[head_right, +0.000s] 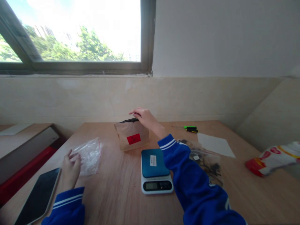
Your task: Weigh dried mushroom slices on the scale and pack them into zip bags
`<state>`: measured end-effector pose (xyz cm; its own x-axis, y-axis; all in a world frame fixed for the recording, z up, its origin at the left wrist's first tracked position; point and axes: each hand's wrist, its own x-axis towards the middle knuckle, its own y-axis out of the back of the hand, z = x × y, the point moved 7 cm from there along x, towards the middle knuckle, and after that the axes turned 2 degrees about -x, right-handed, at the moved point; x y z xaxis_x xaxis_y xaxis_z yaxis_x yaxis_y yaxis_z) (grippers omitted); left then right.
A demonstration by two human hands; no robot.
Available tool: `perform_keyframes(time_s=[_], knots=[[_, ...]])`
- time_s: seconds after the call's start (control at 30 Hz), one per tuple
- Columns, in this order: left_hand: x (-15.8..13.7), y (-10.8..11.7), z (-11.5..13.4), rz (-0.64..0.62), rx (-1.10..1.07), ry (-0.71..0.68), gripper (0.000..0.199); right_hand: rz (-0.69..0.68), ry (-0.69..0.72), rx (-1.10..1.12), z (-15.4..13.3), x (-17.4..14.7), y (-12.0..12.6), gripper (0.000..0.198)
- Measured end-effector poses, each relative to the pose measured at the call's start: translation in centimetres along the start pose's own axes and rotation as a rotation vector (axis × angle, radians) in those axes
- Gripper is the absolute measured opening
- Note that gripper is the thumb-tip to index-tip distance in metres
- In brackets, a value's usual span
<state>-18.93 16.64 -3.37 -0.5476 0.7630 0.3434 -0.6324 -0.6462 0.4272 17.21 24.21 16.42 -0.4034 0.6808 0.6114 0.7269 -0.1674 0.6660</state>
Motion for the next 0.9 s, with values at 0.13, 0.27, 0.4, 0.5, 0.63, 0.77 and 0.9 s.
perform_keyframes(time_s=[0.13, 0.27, 0.4, 0.5, 0.63, 0.77, 0.9], knots=[[-0.1, -1.0, -0.3, -0.134, -0.064, -0.020, 0.073, 0.002, -0.041, 0.134, 0.2, -0.2, -0.9, 0.021], [-0.4, -0.6, 0.1, -0.126, 0.127, -0.111, 0.055, -0.004, -0.019, 0.062, 0.2, -0.6, -1.7, 0.014], [-1.7, 0.7, 2.8, -0.016, 0.255, -0.245, 0.051, 0.010, 0.041, -0.102, 0.2, -1.2, -1.8, 0.021], [-3.1, 0.1, 4.6, -0.059, 0.257, -0.352, 0.048, 0.002, 0.065, -0.245, 0.0, -2.0, -2.0, 0.033], [-4.4, -2.8, 3.1, -0.272, 0.374, -0.258, 0.044, -0.073, 0.036, -0.366, -0.3, -2.7, -2.2, 0.042], [-5.1, -5.1, -0.1, -0.438, 0.514, -0.096, 0.048, -0.214, -0.071, -0.391, -0.1, -2.4, -2.6, 0.053], [-5.0, -5.5, -0.8, -0.438, 0.520, -0.101, 0.047, -0.259, -0.110, -0.359, 0.1, -1.8, -2.8, 0.050]])
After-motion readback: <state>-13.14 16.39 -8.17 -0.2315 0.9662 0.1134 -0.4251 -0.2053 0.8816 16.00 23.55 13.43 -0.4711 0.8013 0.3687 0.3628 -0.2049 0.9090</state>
